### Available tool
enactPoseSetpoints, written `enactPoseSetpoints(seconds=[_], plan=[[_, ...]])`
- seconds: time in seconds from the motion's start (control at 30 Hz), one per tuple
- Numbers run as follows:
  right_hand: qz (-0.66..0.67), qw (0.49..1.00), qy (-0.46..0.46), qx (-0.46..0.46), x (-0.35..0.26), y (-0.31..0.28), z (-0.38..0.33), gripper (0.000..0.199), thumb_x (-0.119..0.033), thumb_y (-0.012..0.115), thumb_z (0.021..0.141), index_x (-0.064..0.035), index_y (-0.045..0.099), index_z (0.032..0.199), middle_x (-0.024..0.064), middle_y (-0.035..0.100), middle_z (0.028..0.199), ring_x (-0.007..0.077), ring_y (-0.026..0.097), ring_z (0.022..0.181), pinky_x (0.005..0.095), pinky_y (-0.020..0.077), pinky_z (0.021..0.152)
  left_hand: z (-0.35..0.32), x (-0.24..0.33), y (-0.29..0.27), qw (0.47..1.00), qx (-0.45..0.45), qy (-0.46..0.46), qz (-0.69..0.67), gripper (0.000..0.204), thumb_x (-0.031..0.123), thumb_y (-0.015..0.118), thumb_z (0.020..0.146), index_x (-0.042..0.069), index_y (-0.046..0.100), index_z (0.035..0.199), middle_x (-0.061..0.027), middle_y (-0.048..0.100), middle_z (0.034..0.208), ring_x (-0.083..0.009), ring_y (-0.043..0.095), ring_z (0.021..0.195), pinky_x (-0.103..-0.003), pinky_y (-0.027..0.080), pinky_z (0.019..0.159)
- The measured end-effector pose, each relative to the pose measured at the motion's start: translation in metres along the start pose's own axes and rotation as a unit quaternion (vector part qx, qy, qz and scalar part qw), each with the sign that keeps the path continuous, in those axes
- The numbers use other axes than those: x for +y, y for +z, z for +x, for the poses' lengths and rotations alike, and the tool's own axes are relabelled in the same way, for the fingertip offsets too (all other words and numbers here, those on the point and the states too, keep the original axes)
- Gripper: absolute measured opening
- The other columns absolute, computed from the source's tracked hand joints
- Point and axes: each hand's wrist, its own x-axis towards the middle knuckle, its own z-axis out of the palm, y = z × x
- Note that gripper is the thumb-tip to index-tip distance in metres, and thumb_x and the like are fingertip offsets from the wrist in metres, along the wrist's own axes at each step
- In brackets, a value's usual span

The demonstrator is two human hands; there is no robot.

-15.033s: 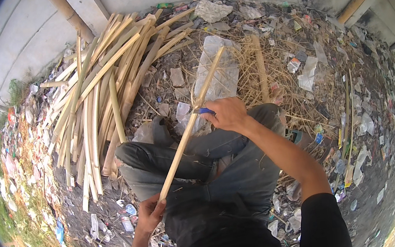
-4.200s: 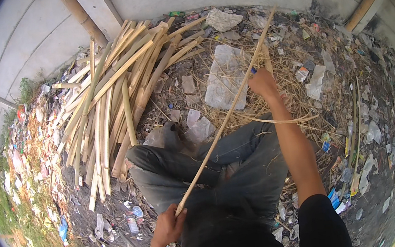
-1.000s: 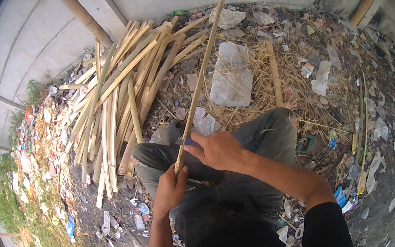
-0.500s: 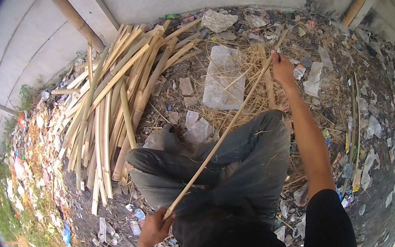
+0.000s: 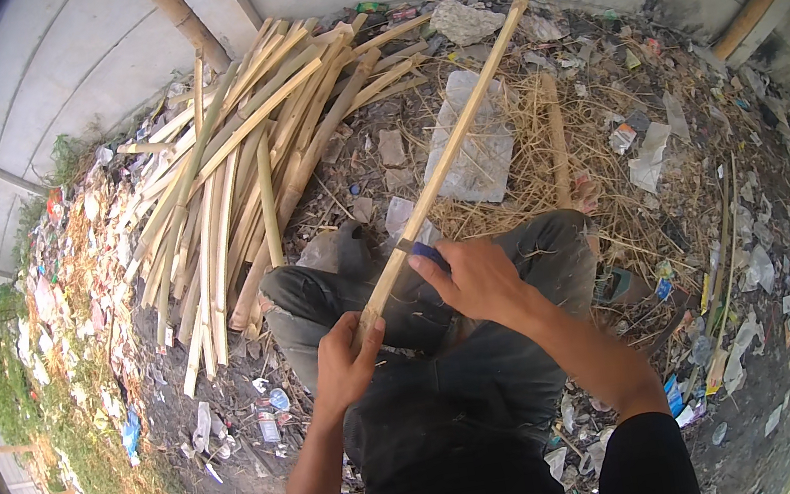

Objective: The person sits on the ground and uses a blue utility knife to split long bamboo poles into thin strips. They hold the bamboo with one hand and carefully guide the knife along the length of the pole to separate the fibers, repeating this process for multiple pieces.

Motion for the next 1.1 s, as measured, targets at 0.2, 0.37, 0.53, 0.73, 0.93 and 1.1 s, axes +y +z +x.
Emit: enactPoseSetpoints(seconds=[0.2, 0.37, 0.53, 0.73, 0.93, 1.1], plan=[[-0.005, 0.996, -0.05, -0.072, -0.023, 0.036, -0.025, 0.062, -0.057, 0.05, 0.108, -0.002, 0.066, 0.083, 0.0267, 0.067, 0.065, 0.0494, 0.068, 0.064, 0.0605, 0.0536, 0.063, 0.007, 0.007, 0.012, 0.998, 0.057, 0.035, -0.009, 0.031, 0.028, 0.071, 0.102, -0.003, 0.068, 0.105, -0.0159, 0.067, 0.076, -0.0258, 0.066, 0.066, -0.039, 0.05, 0.064], [-0.079, 0.997, -0.003, 0.005, -0.001, 0.023, 0.01, 0.061, -0.055, 0.05, 0.108, -0.001, 0.067, 0.085, 0.0249, 0.068, 0.068, 0.0485, 0.069, 0.069, 0.0578, 0.0546, 0.065, 0.003, 0.002, 0.007, 0.993, 0.075, 0.039, 0.079, 0.032, 0.027, 0.074, 0.1, -0.003, 0.069, 0.11, -0.0216, 0.07, 0.077, -0.0397, 0.073, 0.072, -0.045, 0.054, 0.065], [-0.068, 0.996, 0.051, 0.01, 0.029, 0.0, 0.028, 0.058, -0.053, 0.051, 0.108, -0.0017, 0.069, 0.09, 0.0248, 0.069, 0.07, 0.0486, 0.07, 0.072, 0.0572, 0.0556, 0.068, -0.012, -0.007, 0.008, 0.989, 0.068, 0.036, 0.124, 0.032, 0.026, 0.075, 0.099, -0.003, 0.069, 0.109, -0.0225, 0.072, 0.079, -0.041, 0.075, 0.076, -0.046, 0.056, 0.068], [-0.076, 0.992, -0.077, -0.061, -0.011, 0.044, -0.023, 0.055, -0.051, 0.054, 0.108, -0.0025, 0.066, 0.085, 0.0232, 0.065, 0.064, 0.0476, 0.067, 0.063, 0.0574, 0.0523, 0.06, -0.006, -0.001, 0.011, 0.995, 0.056, 0.036, 0.069, 0.033, 0.027, 0.074, 0.1, -0.005, 0.069, 0.107, -0.0232, 0.072, 0.079, -0.0402, 0.074, 0.074, -0.044, 0.055, 0.067], [-0.062, 0.986, 0.139, 0.064, 0.082, -0.021, 0.057, 0.065, -0.053, 0.046, 0.111, 0.0011, 0.07, 0.084, 0.0243, 0.066, 0.071, 0.047, 0.067, 0.072, 0.0565, 0.0506, 0.069, -0.034, -0.019, -0.007, 0.997, 0.028, 0.025, 0.063, 0.035, 0.028, 0.075, 0.099, -0.006, 0.069, 0.101, -0.0214, 0.069, 0.073, -0.0354, 0.071, 0.066, -0.043, 0.052, 0.063], [-0.032, 0.912, 0.319, 0.256, 0.252, -0.116, 0.067, 0.076, -0.063, 0.043, 0.11, 0.0046, 0.067, 0.083, 0.0221, 0.062, 0.069, 0.0397, 0.061, 0.069, 0.0529, 0.0473, 0.071, -0.065, -0.036, -0.048, 0.995, -0.078, -0.049, 0.031, 0.038, 0.033, 0.079, 0.098, -0.004, 0.069, 0.096, -0.0083, 0.063, 0.067, -0.0139, 0.059, 0.061, -0.034, 0.044, 0.056]])
